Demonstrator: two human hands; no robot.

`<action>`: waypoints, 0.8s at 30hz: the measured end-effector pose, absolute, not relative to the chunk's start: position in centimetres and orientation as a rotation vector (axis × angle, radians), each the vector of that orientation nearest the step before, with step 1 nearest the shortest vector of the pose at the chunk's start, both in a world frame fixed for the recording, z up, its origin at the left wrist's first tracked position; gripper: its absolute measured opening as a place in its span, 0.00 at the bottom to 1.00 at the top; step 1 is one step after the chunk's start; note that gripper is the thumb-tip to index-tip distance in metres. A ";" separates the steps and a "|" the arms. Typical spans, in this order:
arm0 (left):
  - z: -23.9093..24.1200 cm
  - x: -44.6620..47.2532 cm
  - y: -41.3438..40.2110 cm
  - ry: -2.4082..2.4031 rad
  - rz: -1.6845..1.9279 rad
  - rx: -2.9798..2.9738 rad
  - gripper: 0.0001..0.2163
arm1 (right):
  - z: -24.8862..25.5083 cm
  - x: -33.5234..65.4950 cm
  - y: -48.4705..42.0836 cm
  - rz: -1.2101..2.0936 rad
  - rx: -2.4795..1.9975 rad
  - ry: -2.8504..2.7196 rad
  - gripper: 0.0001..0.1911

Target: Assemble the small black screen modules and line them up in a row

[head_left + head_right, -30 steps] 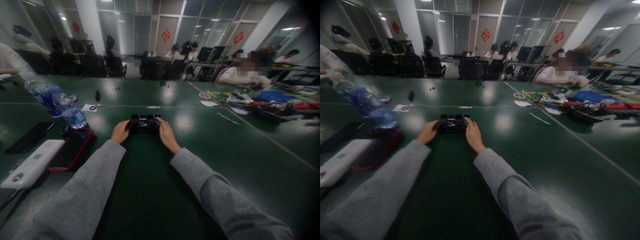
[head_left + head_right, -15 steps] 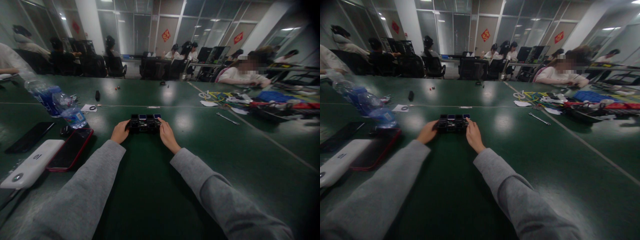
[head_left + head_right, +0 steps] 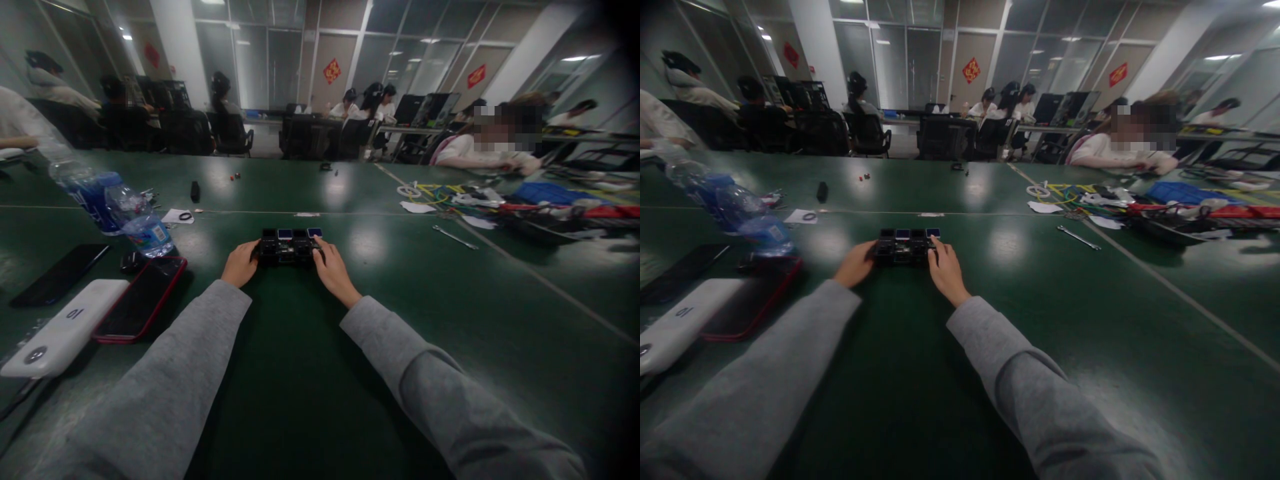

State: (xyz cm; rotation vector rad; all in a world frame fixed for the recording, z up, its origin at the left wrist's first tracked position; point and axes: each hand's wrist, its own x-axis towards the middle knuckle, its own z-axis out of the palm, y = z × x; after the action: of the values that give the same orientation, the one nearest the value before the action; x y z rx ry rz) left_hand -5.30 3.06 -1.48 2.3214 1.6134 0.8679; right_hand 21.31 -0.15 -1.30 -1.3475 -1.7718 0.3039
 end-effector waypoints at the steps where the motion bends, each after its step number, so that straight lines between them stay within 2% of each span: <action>1: -1.5 -5.3 3.1 1.618 0.865 2.323 0.21 | -1.3 21.3 -0.2 0.299 -1.353 -1.778 0.23; 24: -1.1 -5.1 2.8 1.626 0.854 2.327 0.21 | -1.3 21.2 -0.3 0.333 -1.358 -1.763 0.24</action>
State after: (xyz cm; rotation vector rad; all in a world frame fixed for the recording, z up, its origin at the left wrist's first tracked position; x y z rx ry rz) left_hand -5.13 2.81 -1.13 2.3275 1.6259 0.8544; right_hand 21.22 -0.31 -1.33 -1.3580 -1.7628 0.3330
